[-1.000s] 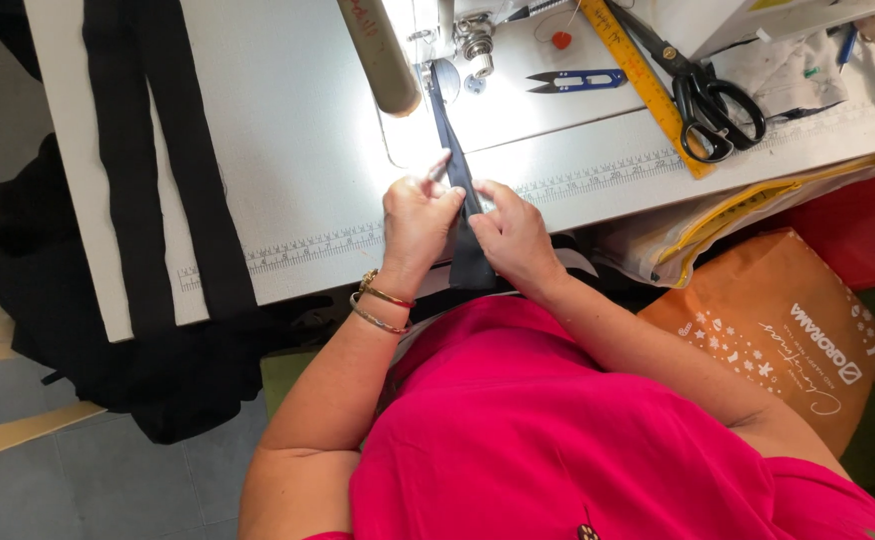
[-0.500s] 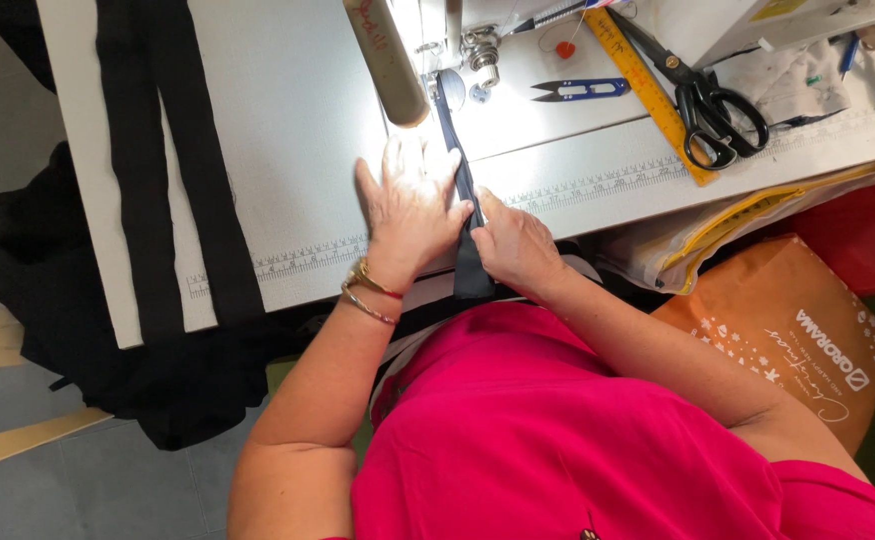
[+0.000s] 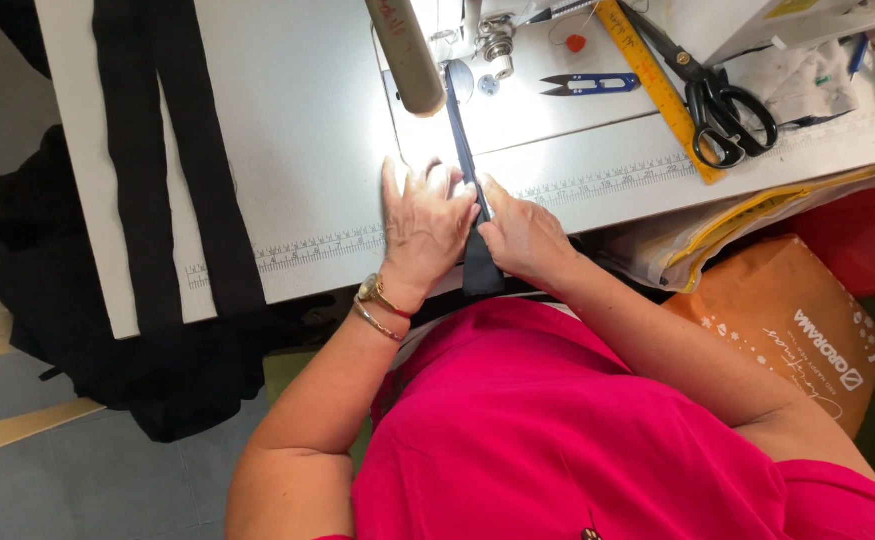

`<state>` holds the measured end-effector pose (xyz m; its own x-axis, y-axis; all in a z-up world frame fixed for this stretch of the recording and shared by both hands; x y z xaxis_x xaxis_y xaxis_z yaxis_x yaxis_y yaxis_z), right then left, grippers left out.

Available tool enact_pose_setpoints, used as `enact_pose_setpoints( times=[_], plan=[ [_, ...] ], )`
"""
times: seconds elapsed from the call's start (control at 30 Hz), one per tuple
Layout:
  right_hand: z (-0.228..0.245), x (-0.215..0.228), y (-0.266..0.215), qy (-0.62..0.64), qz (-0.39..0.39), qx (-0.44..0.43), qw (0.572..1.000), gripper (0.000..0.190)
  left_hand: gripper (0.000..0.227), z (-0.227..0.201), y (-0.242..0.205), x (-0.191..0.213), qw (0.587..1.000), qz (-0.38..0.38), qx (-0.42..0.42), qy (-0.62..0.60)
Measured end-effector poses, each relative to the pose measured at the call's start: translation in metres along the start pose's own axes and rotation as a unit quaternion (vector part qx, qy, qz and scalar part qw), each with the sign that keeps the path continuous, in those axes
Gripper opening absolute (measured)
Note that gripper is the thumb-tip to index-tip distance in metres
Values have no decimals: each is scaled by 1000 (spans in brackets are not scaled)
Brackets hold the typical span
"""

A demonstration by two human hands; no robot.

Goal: Sewing long black fabric strips using an industrial sewing machine.

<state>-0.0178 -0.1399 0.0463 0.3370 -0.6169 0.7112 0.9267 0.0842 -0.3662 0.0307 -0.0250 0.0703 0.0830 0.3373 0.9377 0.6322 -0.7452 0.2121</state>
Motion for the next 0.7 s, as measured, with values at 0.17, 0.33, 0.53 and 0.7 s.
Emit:
enact_pose_setpoints(
  times=[0.17,0.33,0.53,0.7],
  plan=[
    [11,6,2,-33,19,4,999,67,10,2,-6,2,1000,-23,-9,-13],
    [12,6,10,-79,47,6,996,57,9,4,-12,2,997,-40,-31,-51],
    [21,6,13,-160,92,6,983,45,7,5,-13,6,995,-53,-40,-69],
    [23,4,12,-214,84,12,973,36,20,26,-6,6,989,-70,-27,-129]
  ],
)
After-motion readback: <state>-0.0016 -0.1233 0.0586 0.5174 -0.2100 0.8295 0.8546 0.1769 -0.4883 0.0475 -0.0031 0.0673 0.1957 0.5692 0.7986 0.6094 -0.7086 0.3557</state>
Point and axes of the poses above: each hand's wrist, its own y-axis towards the middle knuckle, its own x-axis out of the back of the hand, z = x × y, the point moved 7 cm from there along y, towards the middle knuckle, and after that the axes turned 12 degrees about z, right-handed, at the moved point
